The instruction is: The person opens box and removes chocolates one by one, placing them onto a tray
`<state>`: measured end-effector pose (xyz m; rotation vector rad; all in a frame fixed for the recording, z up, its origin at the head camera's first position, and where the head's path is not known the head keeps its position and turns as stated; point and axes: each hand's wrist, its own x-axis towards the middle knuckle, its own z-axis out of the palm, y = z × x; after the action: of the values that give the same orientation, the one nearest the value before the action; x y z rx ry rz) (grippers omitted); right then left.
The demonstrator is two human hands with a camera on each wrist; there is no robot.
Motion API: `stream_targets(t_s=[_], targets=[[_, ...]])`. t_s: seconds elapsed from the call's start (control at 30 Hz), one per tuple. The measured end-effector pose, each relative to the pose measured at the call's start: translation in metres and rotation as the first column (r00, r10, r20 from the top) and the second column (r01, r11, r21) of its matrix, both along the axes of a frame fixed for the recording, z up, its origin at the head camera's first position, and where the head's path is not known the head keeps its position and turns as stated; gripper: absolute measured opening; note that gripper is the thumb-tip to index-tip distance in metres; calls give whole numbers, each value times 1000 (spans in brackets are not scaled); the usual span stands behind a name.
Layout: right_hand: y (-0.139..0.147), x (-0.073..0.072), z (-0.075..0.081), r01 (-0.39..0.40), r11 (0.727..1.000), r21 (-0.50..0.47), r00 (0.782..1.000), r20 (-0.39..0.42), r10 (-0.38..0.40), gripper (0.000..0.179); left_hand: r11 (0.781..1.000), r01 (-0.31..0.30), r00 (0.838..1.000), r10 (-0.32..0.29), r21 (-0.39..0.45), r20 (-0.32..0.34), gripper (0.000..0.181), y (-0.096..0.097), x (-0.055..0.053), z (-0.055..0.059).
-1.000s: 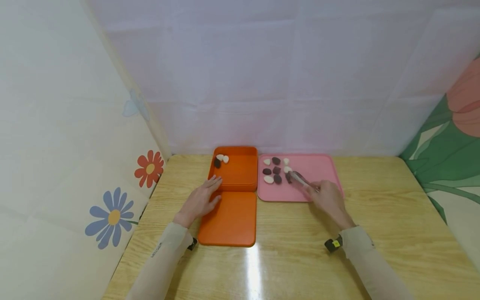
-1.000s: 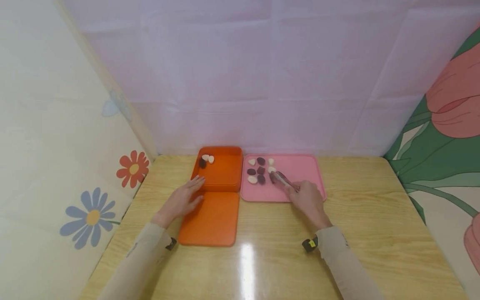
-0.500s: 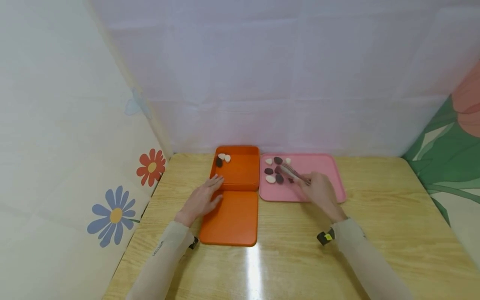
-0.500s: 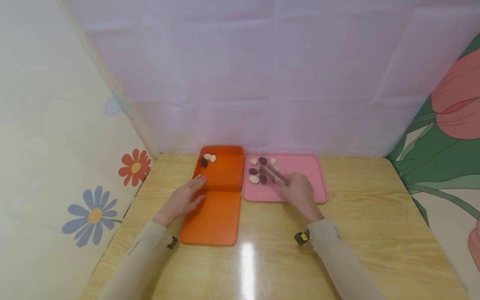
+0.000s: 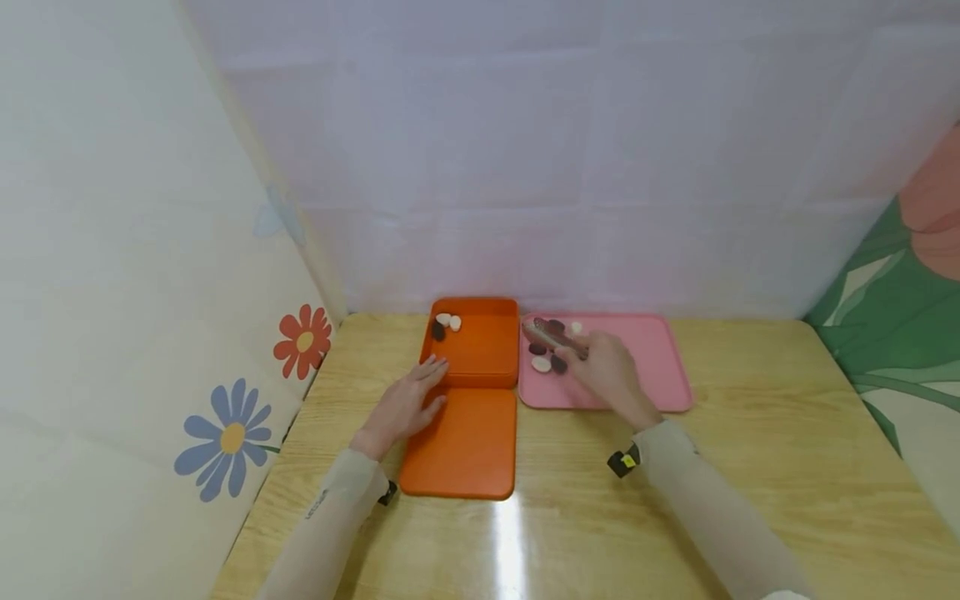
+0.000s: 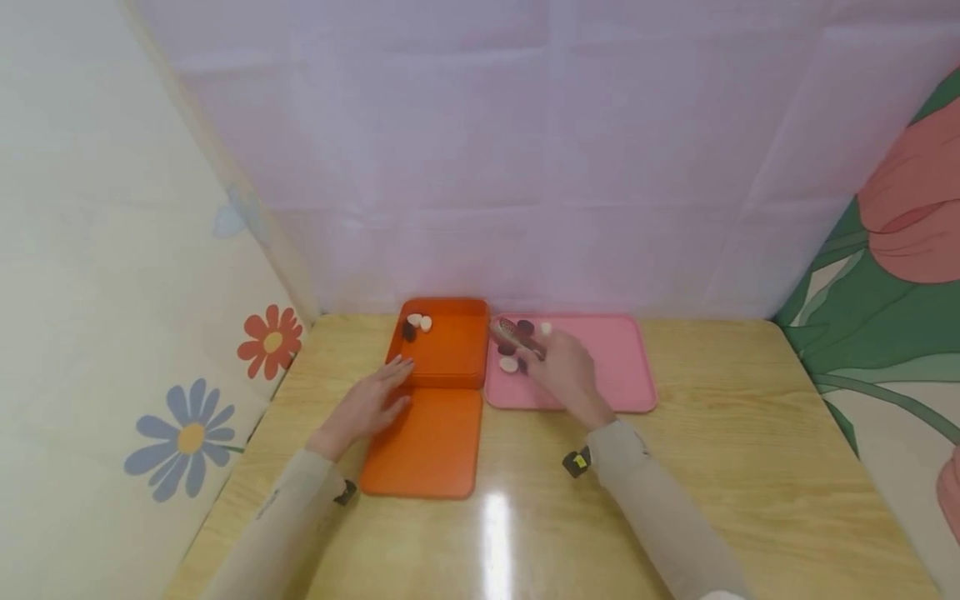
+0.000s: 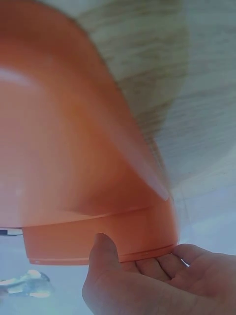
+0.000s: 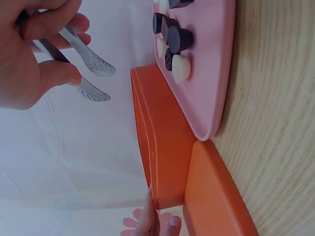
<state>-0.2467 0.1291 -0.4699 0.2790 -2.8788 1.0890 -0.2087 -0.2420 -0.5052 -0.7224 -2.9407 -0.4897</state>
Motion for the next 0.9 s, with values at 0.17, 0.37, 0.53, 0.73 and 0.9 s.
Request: stream_targets(t_s=[0.17,0.37,0.53,0.73,0.9], targets=[[-14,-4,7,-25,1000,6,998,-54,25,31,1000,-2,1000,2,-1,-9,62,-1,0,0],[-26,-7,12,-63,998,27,993,-94,66,25,1000,-4,1000,4,-11,-6,62,-2,0,0],[-35,-10,16,-82,996,39,993,-85,85,29,1000,1,1000,-1,-10,-17,62,-3,0,0],[-46,-14,20,-106,994,35,994,-36,108,28,1000,4,1000,-4,-14,-19,63,-2,1,0],[-53,-19,21,-115,993,32,992,-42,117,28,1000,0,1000,0,-15,-8,64,-1,0,1]])
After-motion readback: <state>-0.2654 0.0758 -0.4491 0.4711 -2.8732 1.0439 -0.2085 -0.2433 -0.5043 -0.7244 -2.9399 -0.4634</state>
